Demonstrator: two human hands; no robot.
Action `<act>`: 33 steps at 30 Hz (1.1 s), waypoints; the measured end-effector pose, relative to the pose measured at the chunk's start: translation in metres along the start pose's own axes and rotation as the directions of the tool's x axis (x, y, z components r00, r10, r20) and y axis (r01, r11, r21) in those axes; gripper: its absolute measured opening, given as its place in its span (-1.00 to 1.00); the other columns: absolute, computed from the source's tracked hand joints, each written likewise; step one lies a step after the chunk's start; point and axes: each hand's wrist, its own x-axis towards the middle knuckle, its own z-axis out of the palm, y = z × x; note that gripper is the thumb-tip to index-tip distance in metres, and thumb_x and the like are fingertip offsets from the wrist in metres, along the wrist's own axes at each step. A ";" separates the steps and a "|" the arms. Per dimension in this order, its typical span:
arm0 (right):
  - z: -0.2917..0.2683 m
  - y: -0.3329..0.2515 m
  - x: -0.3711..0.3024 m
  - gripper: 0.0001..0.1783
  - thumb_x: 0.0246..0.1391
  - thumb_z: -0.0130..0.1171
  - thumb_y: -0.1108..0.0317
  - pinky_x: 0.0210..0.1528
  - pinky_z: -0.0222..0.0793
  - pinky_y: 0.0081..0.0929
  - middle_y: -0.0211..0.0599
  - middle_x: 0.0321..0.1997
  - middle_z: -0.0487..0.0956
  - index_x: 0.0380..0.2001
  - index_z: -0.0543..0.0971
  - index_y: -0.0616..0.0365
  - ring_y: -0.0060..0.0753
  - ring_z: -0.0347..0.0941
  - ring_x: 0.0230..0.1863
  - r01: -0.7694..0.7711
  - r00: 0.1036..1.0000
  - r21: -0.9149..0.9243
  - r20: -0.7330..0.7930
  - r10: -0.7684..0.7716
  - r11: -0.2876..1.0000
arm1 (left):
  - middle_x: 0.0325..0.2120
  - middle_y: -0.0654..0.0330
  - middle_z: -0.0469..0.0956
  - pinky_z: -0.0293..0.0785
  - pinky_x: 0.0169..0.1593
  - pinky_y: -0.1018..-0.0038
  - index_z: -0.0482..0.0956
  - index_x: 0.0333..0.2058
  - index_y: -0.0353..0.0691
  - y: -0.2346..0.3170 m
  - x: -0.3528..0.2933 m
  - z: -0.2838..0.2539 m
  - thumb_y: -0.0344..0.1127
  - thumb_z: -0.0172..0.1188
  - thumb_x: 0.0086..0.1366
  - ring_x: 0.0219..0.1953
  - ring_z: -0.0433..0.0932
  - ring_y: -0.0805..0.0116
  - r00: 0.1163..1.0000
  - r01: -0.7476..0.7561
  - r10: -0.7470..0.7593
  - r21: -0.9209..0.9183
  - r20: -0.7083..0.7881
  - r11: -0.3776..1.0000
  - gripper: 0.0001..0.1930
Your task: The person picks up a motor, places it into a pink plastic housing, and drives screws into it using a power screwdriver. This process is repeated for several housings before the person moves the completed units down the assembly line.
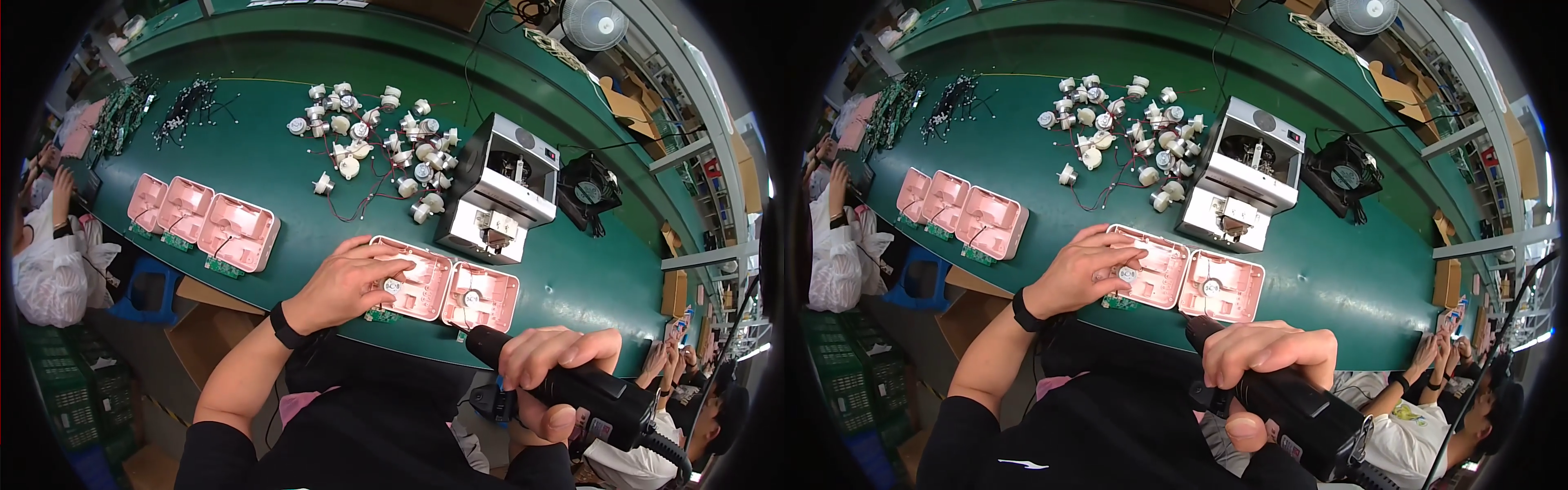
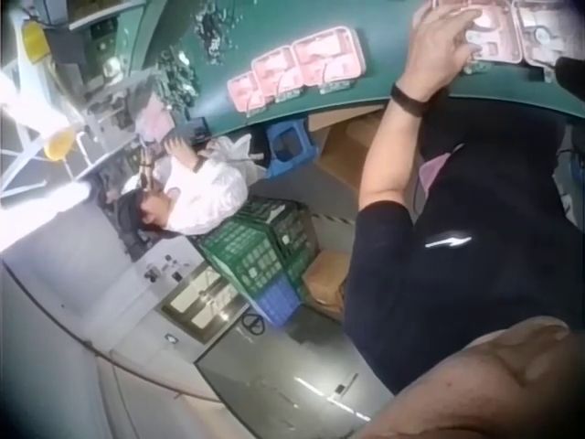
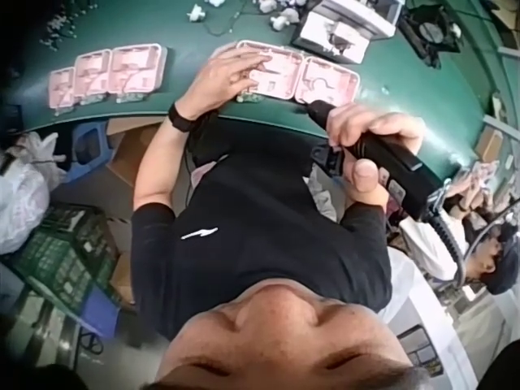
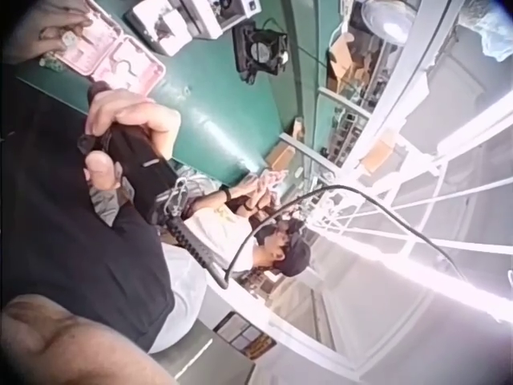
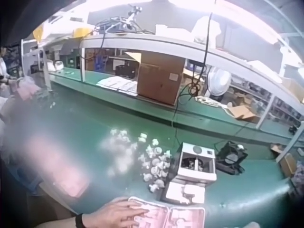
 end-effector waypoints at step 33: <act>0.030 0.105 0.023 -0.55 0.16 0.28 0.35 -0.39 0.41 -0.41 -0.24 -0.45 0.45 -0.09 0.20 0.12 -0.46 0.37 -0.52 -0.119 0.962 -0.008 0.244 0.118 0.993 | -0.07 0.19 0.62 0.39 0.27 0.22 0.40 0.25 0.00 -0.002 0.000 0.007 -0.40 0.39 0.08 0.04 0.58 0.20 0.996 0.055 -0.051 0.058 -0.073 0.997 -0.29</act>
